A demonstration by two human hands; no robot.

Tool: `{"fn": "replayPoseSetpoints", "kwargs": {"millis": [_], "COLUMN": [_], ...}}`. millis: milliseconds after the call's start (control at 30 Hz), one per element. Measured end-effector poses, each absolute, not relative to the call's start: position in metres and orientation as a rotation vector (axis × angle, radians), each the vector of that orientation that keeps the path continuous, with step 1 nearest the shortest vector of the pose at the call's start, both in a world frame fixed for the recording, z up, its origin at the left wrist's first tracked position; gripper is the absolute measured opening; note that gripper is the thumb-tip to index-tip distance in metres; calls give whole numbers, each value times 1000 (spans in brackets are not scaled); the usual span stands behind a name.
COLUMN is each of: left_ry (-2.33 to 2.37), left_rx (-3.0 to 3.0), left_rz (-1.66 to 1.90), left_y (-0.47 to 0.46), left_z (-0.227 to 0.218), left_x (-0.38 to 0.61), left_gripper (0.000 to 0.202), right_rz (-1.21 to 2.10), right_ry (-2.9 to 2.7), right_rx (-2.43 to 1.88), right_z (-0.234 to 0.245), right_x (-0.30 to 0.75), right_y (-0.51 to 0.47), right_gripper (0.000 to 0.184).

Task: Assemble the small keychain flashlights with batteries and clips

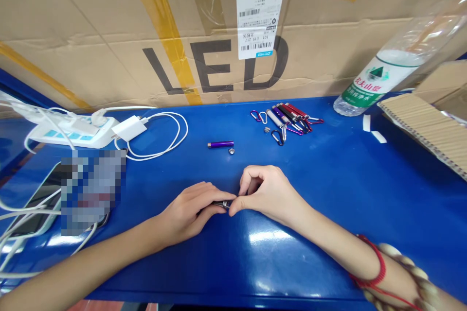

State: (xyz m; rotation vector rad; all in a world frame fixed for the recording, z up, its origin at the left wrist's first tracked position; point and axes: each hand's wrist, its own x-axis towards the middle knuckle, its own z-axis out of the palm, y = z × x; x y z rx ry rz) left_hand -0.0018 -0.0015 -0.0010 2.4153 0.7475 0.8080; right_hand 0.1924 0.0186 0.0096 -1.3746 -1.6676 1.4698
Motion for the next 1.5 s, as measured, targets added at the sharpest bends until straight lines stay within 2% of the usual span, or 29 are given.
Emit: {"fn": "replayPoseSetpoints", "kwargs": {"millis": [200, 500, 733, 867, 1067, 1300, 1500], "left_ry": [751, 767, 878, 883, 883, 872, 871], "left_rx": [2425, 2574, 2606, 2506, 2432, 2444, 2530], "left_rz": [748, 736, 856, 950, 866, 839, 737], "left_y": [-4, -2, -1, -1, -1, 1, 1], "left_z": [1, 1, 3, 1, 3, 5, 4], "left_x": [-3, -1, 2, 1, 0, 0, 0], "left_gripper": [20, 23, 25, 21, 20, 22, 25], "right_rz": [1512, 1145, 919, 745, 360, 118, 64], "right_ry": [-1680, -1879, -1897, -1966, -2256, -2328, -2399], "right_rx": [-1358, -1404, -972, -878, -699, -670, -645], "right_z": [11, 14, 19, 17, 14, 13, 14], "right_x": [194, 193, 188, 192, 204, 210, 212], "right_y": [16, 11, 7, 7, 9, 10, 15], "right_gripper": [38, 32, 19, 4, 21, 24, 19]}}
